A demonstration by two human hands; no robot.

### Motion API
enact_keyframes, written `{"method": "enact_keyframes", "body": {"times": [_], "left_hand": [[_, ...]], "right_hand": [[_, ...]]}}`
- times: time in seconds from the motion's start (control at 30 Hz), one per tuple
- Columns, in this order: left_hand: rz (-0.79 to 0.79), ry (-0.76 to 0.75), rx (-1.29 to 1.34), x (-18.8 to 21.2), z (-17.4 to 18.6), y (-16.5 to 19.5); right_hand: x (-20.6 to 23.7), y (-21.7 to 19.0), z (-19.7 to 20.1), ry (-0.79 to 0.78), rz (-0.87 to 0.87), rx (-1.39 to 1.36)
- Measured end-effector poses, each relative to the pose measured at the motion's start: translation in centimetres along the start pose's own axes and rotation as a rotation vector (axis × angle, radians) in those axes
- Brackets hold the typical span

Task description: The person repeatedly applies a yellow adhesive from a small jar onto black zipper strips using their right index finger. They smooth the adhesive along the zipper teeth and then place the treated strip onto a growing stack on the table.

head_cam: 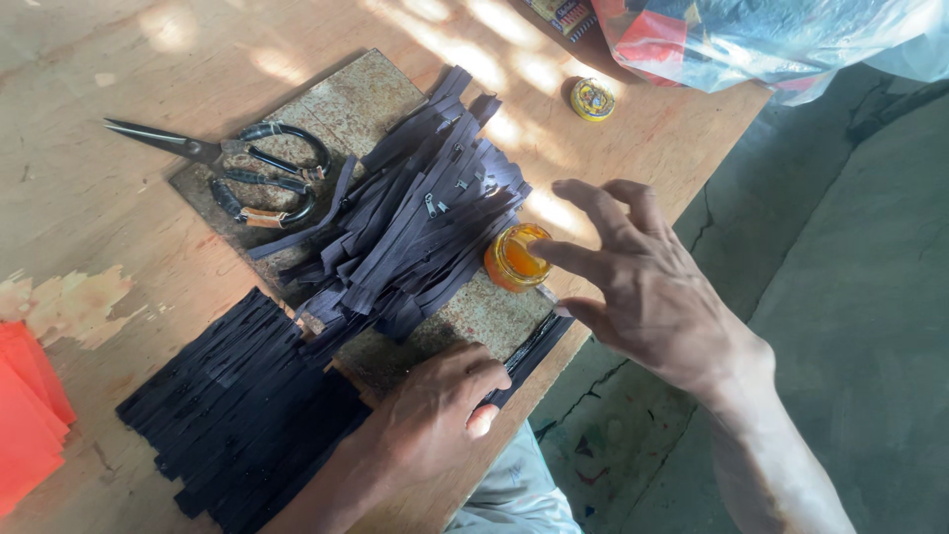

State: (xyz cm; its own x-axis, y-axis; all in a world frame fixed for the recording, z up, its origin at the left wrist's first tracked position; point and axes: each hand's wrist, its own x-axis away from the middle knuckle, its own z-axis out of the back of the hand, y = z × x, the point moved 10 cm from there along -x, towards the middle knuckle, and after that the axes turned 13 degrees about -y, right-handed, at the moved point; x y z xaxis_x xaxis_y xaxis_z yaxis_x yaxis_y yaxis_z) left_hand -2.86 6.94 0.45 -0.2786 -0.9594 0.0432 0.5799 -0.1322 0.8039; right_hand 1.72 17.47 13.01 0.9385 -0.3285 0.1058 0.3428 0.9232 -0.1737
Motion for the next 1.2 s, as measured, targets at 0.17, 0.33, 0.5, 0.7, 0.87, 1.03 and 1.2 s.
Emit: {"method": "enact_keyframes", "body": {"times": [0.17,0.33,0.5,0.7,0.87,1.03,1.2], "left_hand": [[0.049,-0.032,0.031,0.1,-0.5,-0.6],[0.052,-0.009,0.014,-0.4,-0.7,-1.1],[-0.010,0.026,-0.042,-0.6,-0.5,-0.8],[-0.047,0.055,-0.005,-0.6,0.4,-0.4],[-0.026,0.052,0.016,-0.7,0.6,-0.7],[-0.051,0.094,0.021,-0.6,0.9,-0.8],[-0.002,0.037,-0.002,-0.9,0.8,-1.1]], "right_hand": [[-3.3,0.8,-2.6,-0.186,-0.086,-0.012],[-4.0,0.9,-3.1,-0.191,-0.033,-0.021],[-0.7,-0.1,0.3,0.051,0.072,-0.046],[0.1,-1.0,0.8,0.065,0.091,-0.056],[3.5,-1.2,3.4,0.248,0.017,-0.004],[13.7,1.4,4.3,0.786,0.040,-0.486],[10.5,5.9,-9.0,0.321,0.010,-1.102]]}}
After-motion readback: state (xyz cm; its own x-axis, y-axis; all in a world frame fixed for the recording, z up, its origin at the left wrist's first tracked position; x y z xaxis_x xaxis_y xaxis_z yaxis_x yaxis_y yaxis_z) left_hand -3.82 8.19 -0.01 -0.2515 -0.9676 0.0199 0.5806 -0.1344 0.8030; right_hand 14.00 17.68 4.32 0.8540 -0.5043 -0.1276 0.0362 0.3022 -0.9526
